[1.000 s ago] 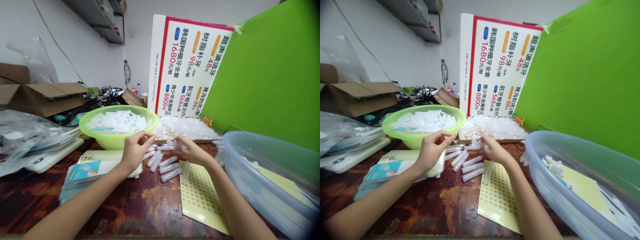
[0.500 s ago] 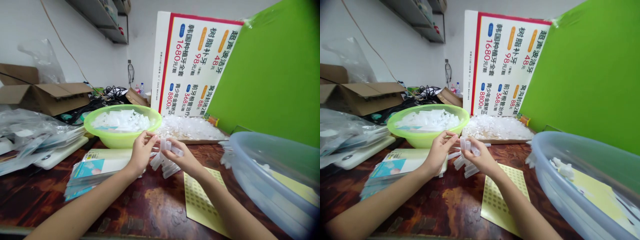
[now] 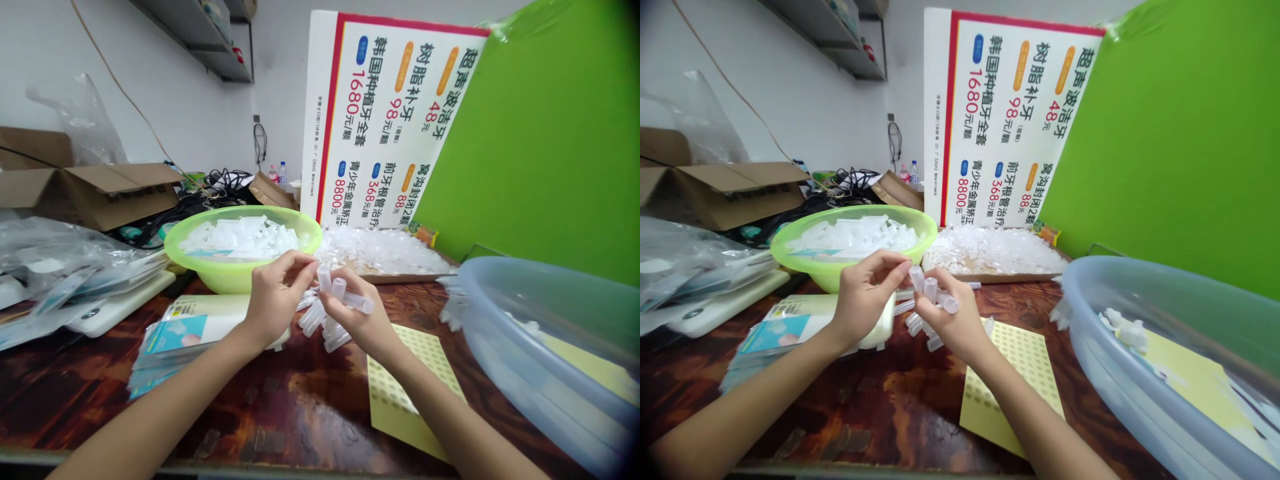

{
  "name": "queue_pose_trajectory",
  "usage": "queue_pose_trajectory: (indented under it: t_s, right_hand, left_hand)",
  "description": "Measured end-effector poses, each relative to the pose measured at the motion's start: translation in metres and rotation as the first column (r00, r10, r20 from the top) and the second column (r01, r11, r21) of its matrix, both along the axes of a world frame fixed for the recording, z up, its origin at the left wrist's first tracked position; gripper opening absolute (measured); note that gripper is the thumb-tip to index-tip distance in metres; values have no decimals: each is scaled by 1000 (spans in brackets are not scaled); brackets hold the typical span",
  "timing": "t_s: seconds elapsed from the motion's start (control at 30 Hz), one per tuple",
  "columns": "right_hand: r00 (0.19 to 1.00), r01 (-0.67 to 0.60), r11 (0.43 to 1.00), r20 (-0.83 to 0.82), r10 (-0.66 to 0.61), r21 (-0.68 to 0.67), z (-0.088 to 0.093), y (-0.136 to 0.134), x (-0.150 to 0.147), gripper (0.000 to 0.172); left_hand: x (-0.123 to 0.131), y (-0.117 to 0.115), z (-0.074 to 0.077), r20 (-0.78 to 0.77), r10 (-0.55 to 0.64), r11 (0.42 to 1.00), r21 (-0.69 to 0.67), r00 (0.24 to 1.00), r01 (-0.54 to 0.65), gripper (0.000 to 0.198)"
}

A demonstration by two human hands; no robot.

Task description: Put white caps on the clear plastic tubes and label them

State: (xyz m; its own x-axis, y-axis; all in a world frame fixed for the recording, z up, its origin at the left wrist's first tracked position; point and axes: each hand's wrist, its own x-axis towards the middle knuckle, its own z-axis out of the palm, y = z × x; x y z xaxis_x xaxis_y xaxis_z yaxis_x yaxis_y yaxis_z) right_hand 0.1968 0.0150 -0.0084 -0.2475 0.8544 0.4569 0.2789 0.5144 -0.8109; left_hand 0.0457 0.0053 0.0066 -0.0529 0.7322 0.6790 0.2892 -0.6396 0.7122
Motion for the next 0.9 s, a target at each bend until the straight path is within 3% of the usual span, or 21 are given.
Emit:
queue_pose_trajectory:
  t_s: [0.13, 0.27, 0.43, 0.7, 0.9]
  right_hand:
    - [998, -25, 999, -52, 22, -44, 2, 0, 3, 10]
    - [993, -74, 994, -95, 67, -80, 7, -1, 4, 12]
    - [989, -109, 990, -108, 99, -92, 12, -2, 7, 16]
    - [990, -140, 984, -43, 136, -111, 13, -1, 10, 18]
    - [988, -152, 982, -26, 150, -108, 14, -1, 11, 17]
  left_hand:
    - [-5, 0, 3, -147, 67, 992, 118, 987, -49, 9]
    - [-11, 0, 8, -303, 205, 940, 325, 931, -101, 7]
    - [-22, 1, 13, -487, 296, 855, 518, 822, -2, 13]
    - [-34, -3, 19, -696, 353, 850, 518, 626, 96, 25]
    - [-34, -6, 22, -737, 384, 852, 515, 557, 95, 30]
